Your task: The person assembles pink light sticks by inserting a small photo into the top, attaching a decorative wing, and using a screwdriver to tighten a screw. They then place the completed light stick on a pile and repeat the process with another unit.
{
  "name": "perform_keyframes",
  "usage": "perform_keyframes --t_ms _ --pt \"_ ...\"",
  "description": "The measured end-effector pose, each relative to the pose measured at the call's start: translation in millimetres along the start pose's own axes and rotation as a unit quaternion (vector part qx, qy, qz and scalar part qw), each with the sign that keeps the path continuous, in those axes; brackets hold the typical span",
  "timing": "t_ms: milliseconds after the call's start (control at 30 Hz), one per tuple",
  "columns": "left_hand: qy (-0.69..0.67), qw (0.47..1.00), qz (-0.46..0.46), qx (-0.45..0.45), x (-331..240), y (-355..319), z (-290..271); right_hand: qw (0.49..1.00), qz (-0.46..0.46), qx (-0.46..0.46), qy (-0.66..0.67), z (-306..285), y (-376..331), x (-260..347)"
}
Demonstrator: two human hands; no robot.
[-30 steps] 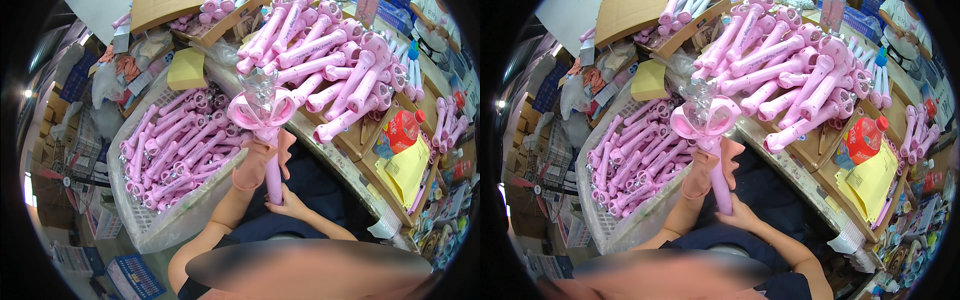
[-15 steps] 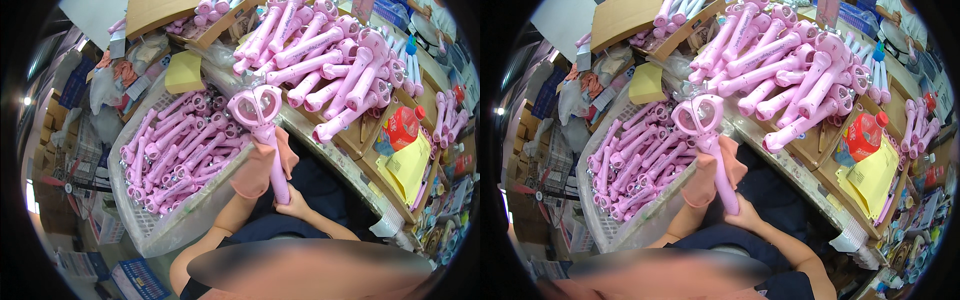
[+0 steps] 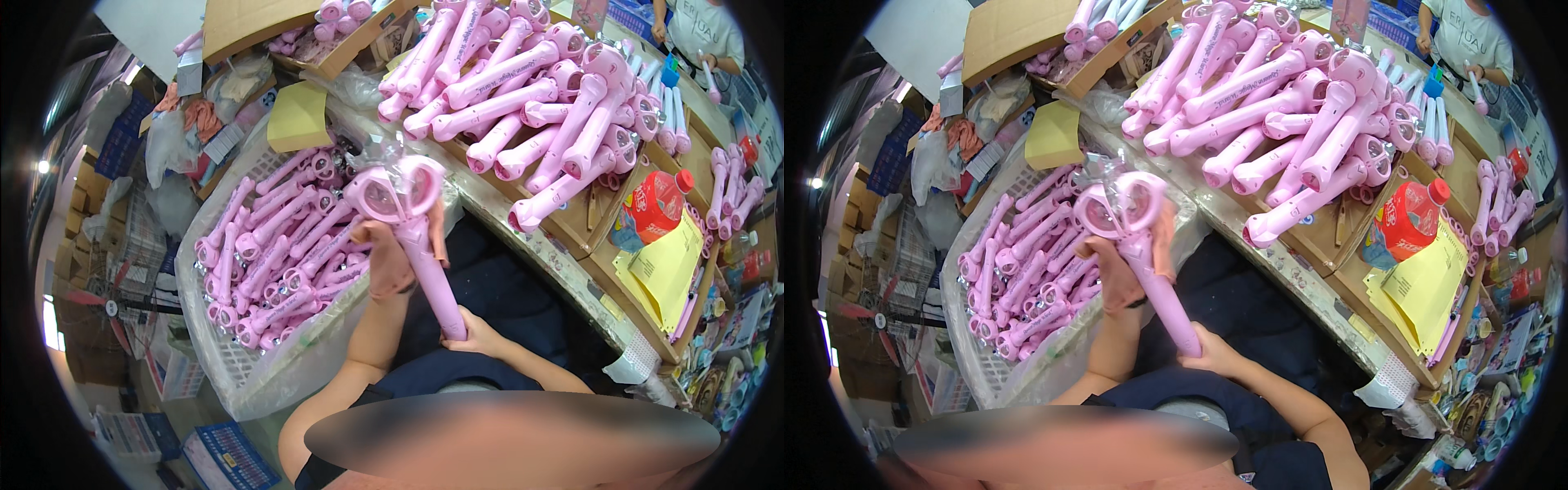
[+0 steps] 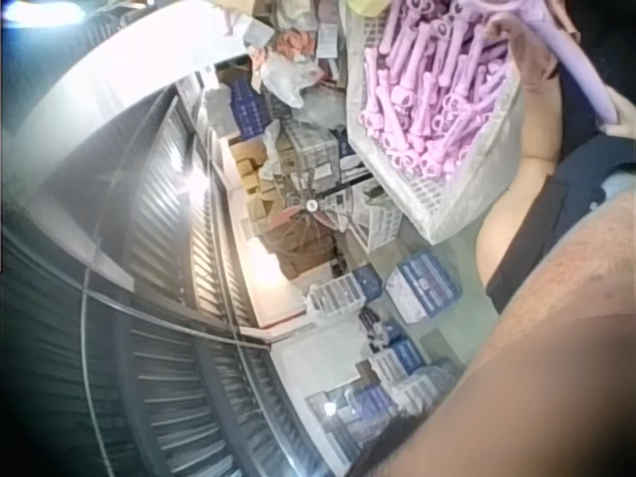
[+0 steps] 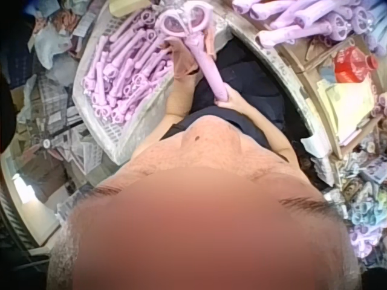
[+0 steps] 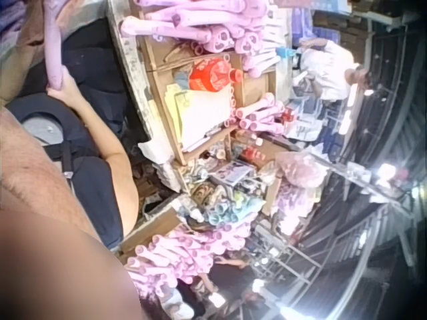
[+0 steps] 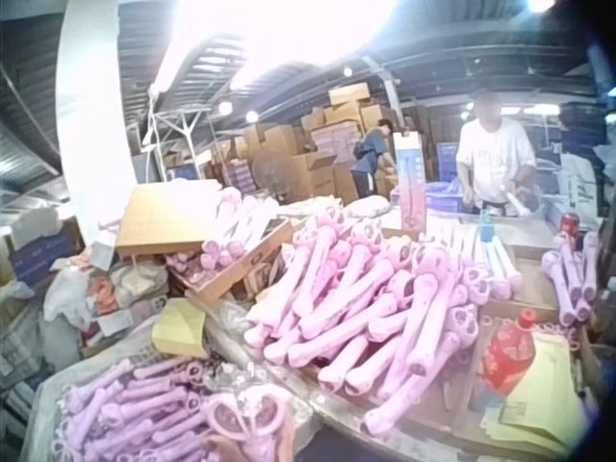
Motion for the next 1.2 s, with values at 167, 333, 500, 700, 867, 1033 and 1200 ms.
perform_keyframes --t_ms 167,333,500,700,867,1033,1200 --pt "0.022 0.999 0.017 0.025 -11.0 20.0 -19.0 0.986 -0.104 0.052 -0.123 -33.2 -25.5 67.0" --pt "0.095 0.995 -0.012 0.029 -7.0 15.5 -51.5 0.977 -0.031 0.209 -0.007 -60.5 -108.4 122.0" --pt "0.71 0.599 0.37 0.011 -2.1 -11.4 -49.4 0.954 0.109 0.071 -0.272 -57.8 -151.9 120.7" --pt "0.741 0.57 0.355 -0.02 15.8 -12.1 -45.5 0.961 0.263 -0.037 -0.075 -51.7 -156.8 91.2" --pt "0.778 0.535 0.328 0.012 8.4 -18.5 -36.6 0.927 0.118 -0.242 0.262 -61.0 -105.9 63.5" --pt "0.584 0.786 0.192 0.063 -3.4 -27.6 -31.7 0.922 -0.051 -0.23 0.307 -41.9 -32.4 87.7" --pt "0.27 0.963 0.024 -0.006 -1.8 -28.4 -42.1 0.921 -0.25 -0.157 0.255 -28.1 -44.8 166.8"
Point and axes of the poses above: each hand's wrist, its own y-axis towards the middle knuckle, its own z-axis out of the palm, x = y × z, the point moved 3 cm from there along y, towards the middle knuckle, and after that the axes turned 12 degrees about y, right-handed, at the moved point
